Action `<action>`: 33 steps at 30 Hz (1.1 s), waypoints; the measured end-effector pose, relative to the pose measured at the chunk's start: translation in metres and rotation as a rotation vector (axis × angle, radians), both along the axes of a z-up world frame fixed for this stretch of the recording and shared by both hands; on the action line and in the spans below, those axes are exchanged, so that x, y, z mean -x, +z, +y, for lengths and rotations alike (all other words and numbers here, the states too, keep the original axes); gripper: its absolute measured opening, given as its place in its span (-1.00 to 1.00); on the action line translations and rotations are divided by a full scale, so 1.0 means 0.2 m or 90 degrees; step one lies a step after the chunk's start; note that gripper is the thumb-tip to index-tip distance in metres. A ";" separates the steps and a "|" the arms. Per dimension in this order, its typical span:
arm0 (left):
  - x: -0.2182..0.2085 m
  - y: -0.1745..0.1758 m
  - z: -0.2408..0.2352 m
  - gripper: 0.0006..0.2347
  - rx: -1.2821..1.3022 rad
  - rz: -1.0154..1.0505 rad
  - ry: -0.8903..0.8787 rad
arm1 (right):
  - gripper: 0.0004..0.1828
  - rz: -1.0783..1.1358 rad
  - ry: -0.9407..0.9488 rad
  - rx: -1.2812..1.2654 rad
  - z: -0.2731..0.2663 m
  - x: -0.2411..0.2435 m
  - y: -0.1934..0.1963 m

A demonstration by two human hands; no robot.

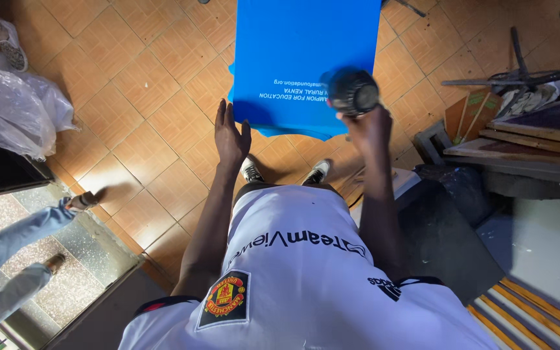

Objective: The person uses a heat gun to apply heat to a blue banner laid flat on a tiled floor. They repeatedly move the heat gun over the printed text area while holding the banner edges with the other hand. The banner is flipped and repositioned several times during the process.

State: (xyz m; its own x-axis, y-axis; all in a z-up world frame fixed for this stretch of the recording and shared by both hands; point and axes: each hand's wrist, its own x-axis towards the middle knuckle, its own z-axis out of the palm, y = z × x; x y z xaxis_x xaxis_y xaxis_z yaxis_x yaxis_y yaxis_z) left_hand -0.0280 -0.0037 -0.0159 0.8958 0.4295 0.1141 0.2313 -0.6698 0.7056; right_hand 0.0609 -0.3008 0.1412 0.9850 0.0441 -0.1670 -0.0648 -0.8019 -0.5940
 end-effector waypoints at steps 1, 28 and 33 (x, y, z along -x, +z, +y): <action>0.00 -0.02 0.00 -0.49 0.001 0.001 -0.004 | -0.85 0.001 -0.004 0.001 -0.09 -0.01 -0.05; -0.05 -0.02 0.03 -0.51 0.034 -0.038 -0.039 | -0.81 0.004 0.182 -0.046 0.51 0.04 -0.14; -0.09 0.04 0.03 -0.49 -0.050 -0.025 -0.017 | -0.80 -0.004 0.129 -0.063 0.22 0.09 -0.10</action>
State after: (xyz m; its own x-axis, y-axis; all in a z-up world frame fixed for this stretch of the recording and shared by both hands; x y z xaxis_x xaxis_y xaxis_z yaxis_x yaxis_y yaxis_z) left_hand -0.0091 0.0023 -0.0075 0.9008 0.3947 0.1809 0.1867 -0.7284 0.6592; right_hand 0.0423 -0.2576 0.1209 0.9556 0.2564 -0.1455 0.0954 -0.7359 -0.6703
